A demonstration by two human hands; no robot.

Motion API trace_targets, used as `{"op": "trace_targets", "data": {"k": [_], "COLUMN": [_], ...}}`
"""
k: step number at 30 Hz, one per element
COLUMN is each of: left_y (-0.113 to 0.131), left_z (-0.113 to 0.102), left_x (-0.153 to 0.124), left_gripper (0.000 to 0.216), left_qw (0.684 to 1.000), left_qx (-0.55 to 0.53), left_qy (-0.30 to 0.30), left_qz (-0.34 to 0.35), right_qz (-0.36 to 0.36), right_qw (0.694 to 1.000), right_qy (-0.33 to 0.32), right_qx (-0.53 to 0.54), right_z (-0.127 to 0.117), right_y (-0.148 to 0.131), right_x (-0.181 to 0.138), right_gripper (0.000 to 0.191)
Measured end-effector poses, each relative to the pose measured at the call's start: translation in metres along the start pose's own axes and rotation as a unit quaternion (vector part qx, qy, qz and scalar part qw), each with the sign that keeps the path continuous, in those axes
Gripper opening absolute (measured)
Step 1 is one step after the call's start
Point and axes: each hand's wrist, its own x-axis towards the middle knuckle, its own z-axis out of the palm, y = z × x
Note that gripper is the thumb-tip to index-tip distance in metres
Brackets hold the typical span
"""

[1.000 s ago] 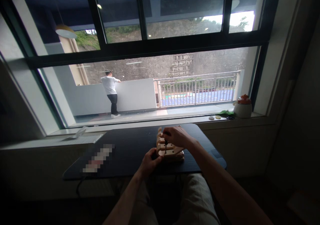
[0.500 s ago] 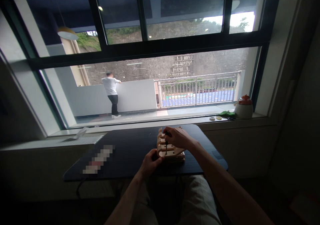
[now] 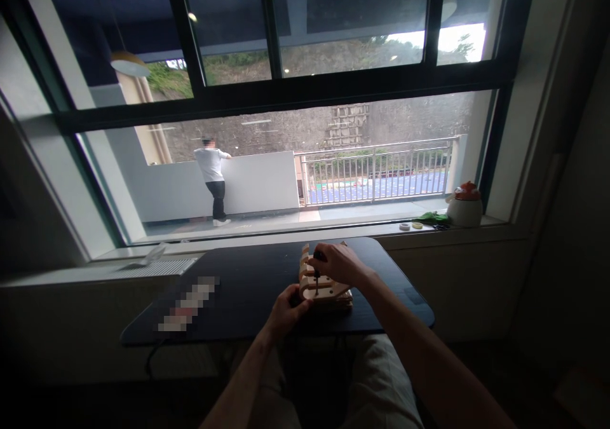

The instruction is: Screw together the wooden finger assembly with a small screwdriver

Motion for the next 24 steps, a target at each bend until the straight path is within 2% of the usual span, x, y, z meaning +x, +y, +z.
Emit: {"op": "trace_targets", "data": {"k": [7,17,24], "left_y": [0.0035,0.0022,0.0069], "left_z": [-0.0012,-0.0005,-0.0013], "left_x": [-0.0015,-0.0008,-0.0020], "left_gripper": [0.024,0.024,0.027], "left_qw": [1.000,1.000,1.000], "left_qx": [0.014,0.016,0.014], "left_qy": [-0.006,-0.003,-0.005], "left_qz": [0.001,0.000,-0.005], "right_qz": [-0.028,0.001,-0.031], "right_qw": [0.999,1.000,0.999], "right_qy": [-0.019,-0.001,-0.013], "right_qx": [0.017,-0.007,-0.008], "right_z": [-0.0087,-0.0015,-0.0067], "right_y": [0.0002,-0.0033,-0.0028], "right_x": [-0.0017,0.0021,0.0028], "right_gripper": [0.027,0.032,0.027]}}
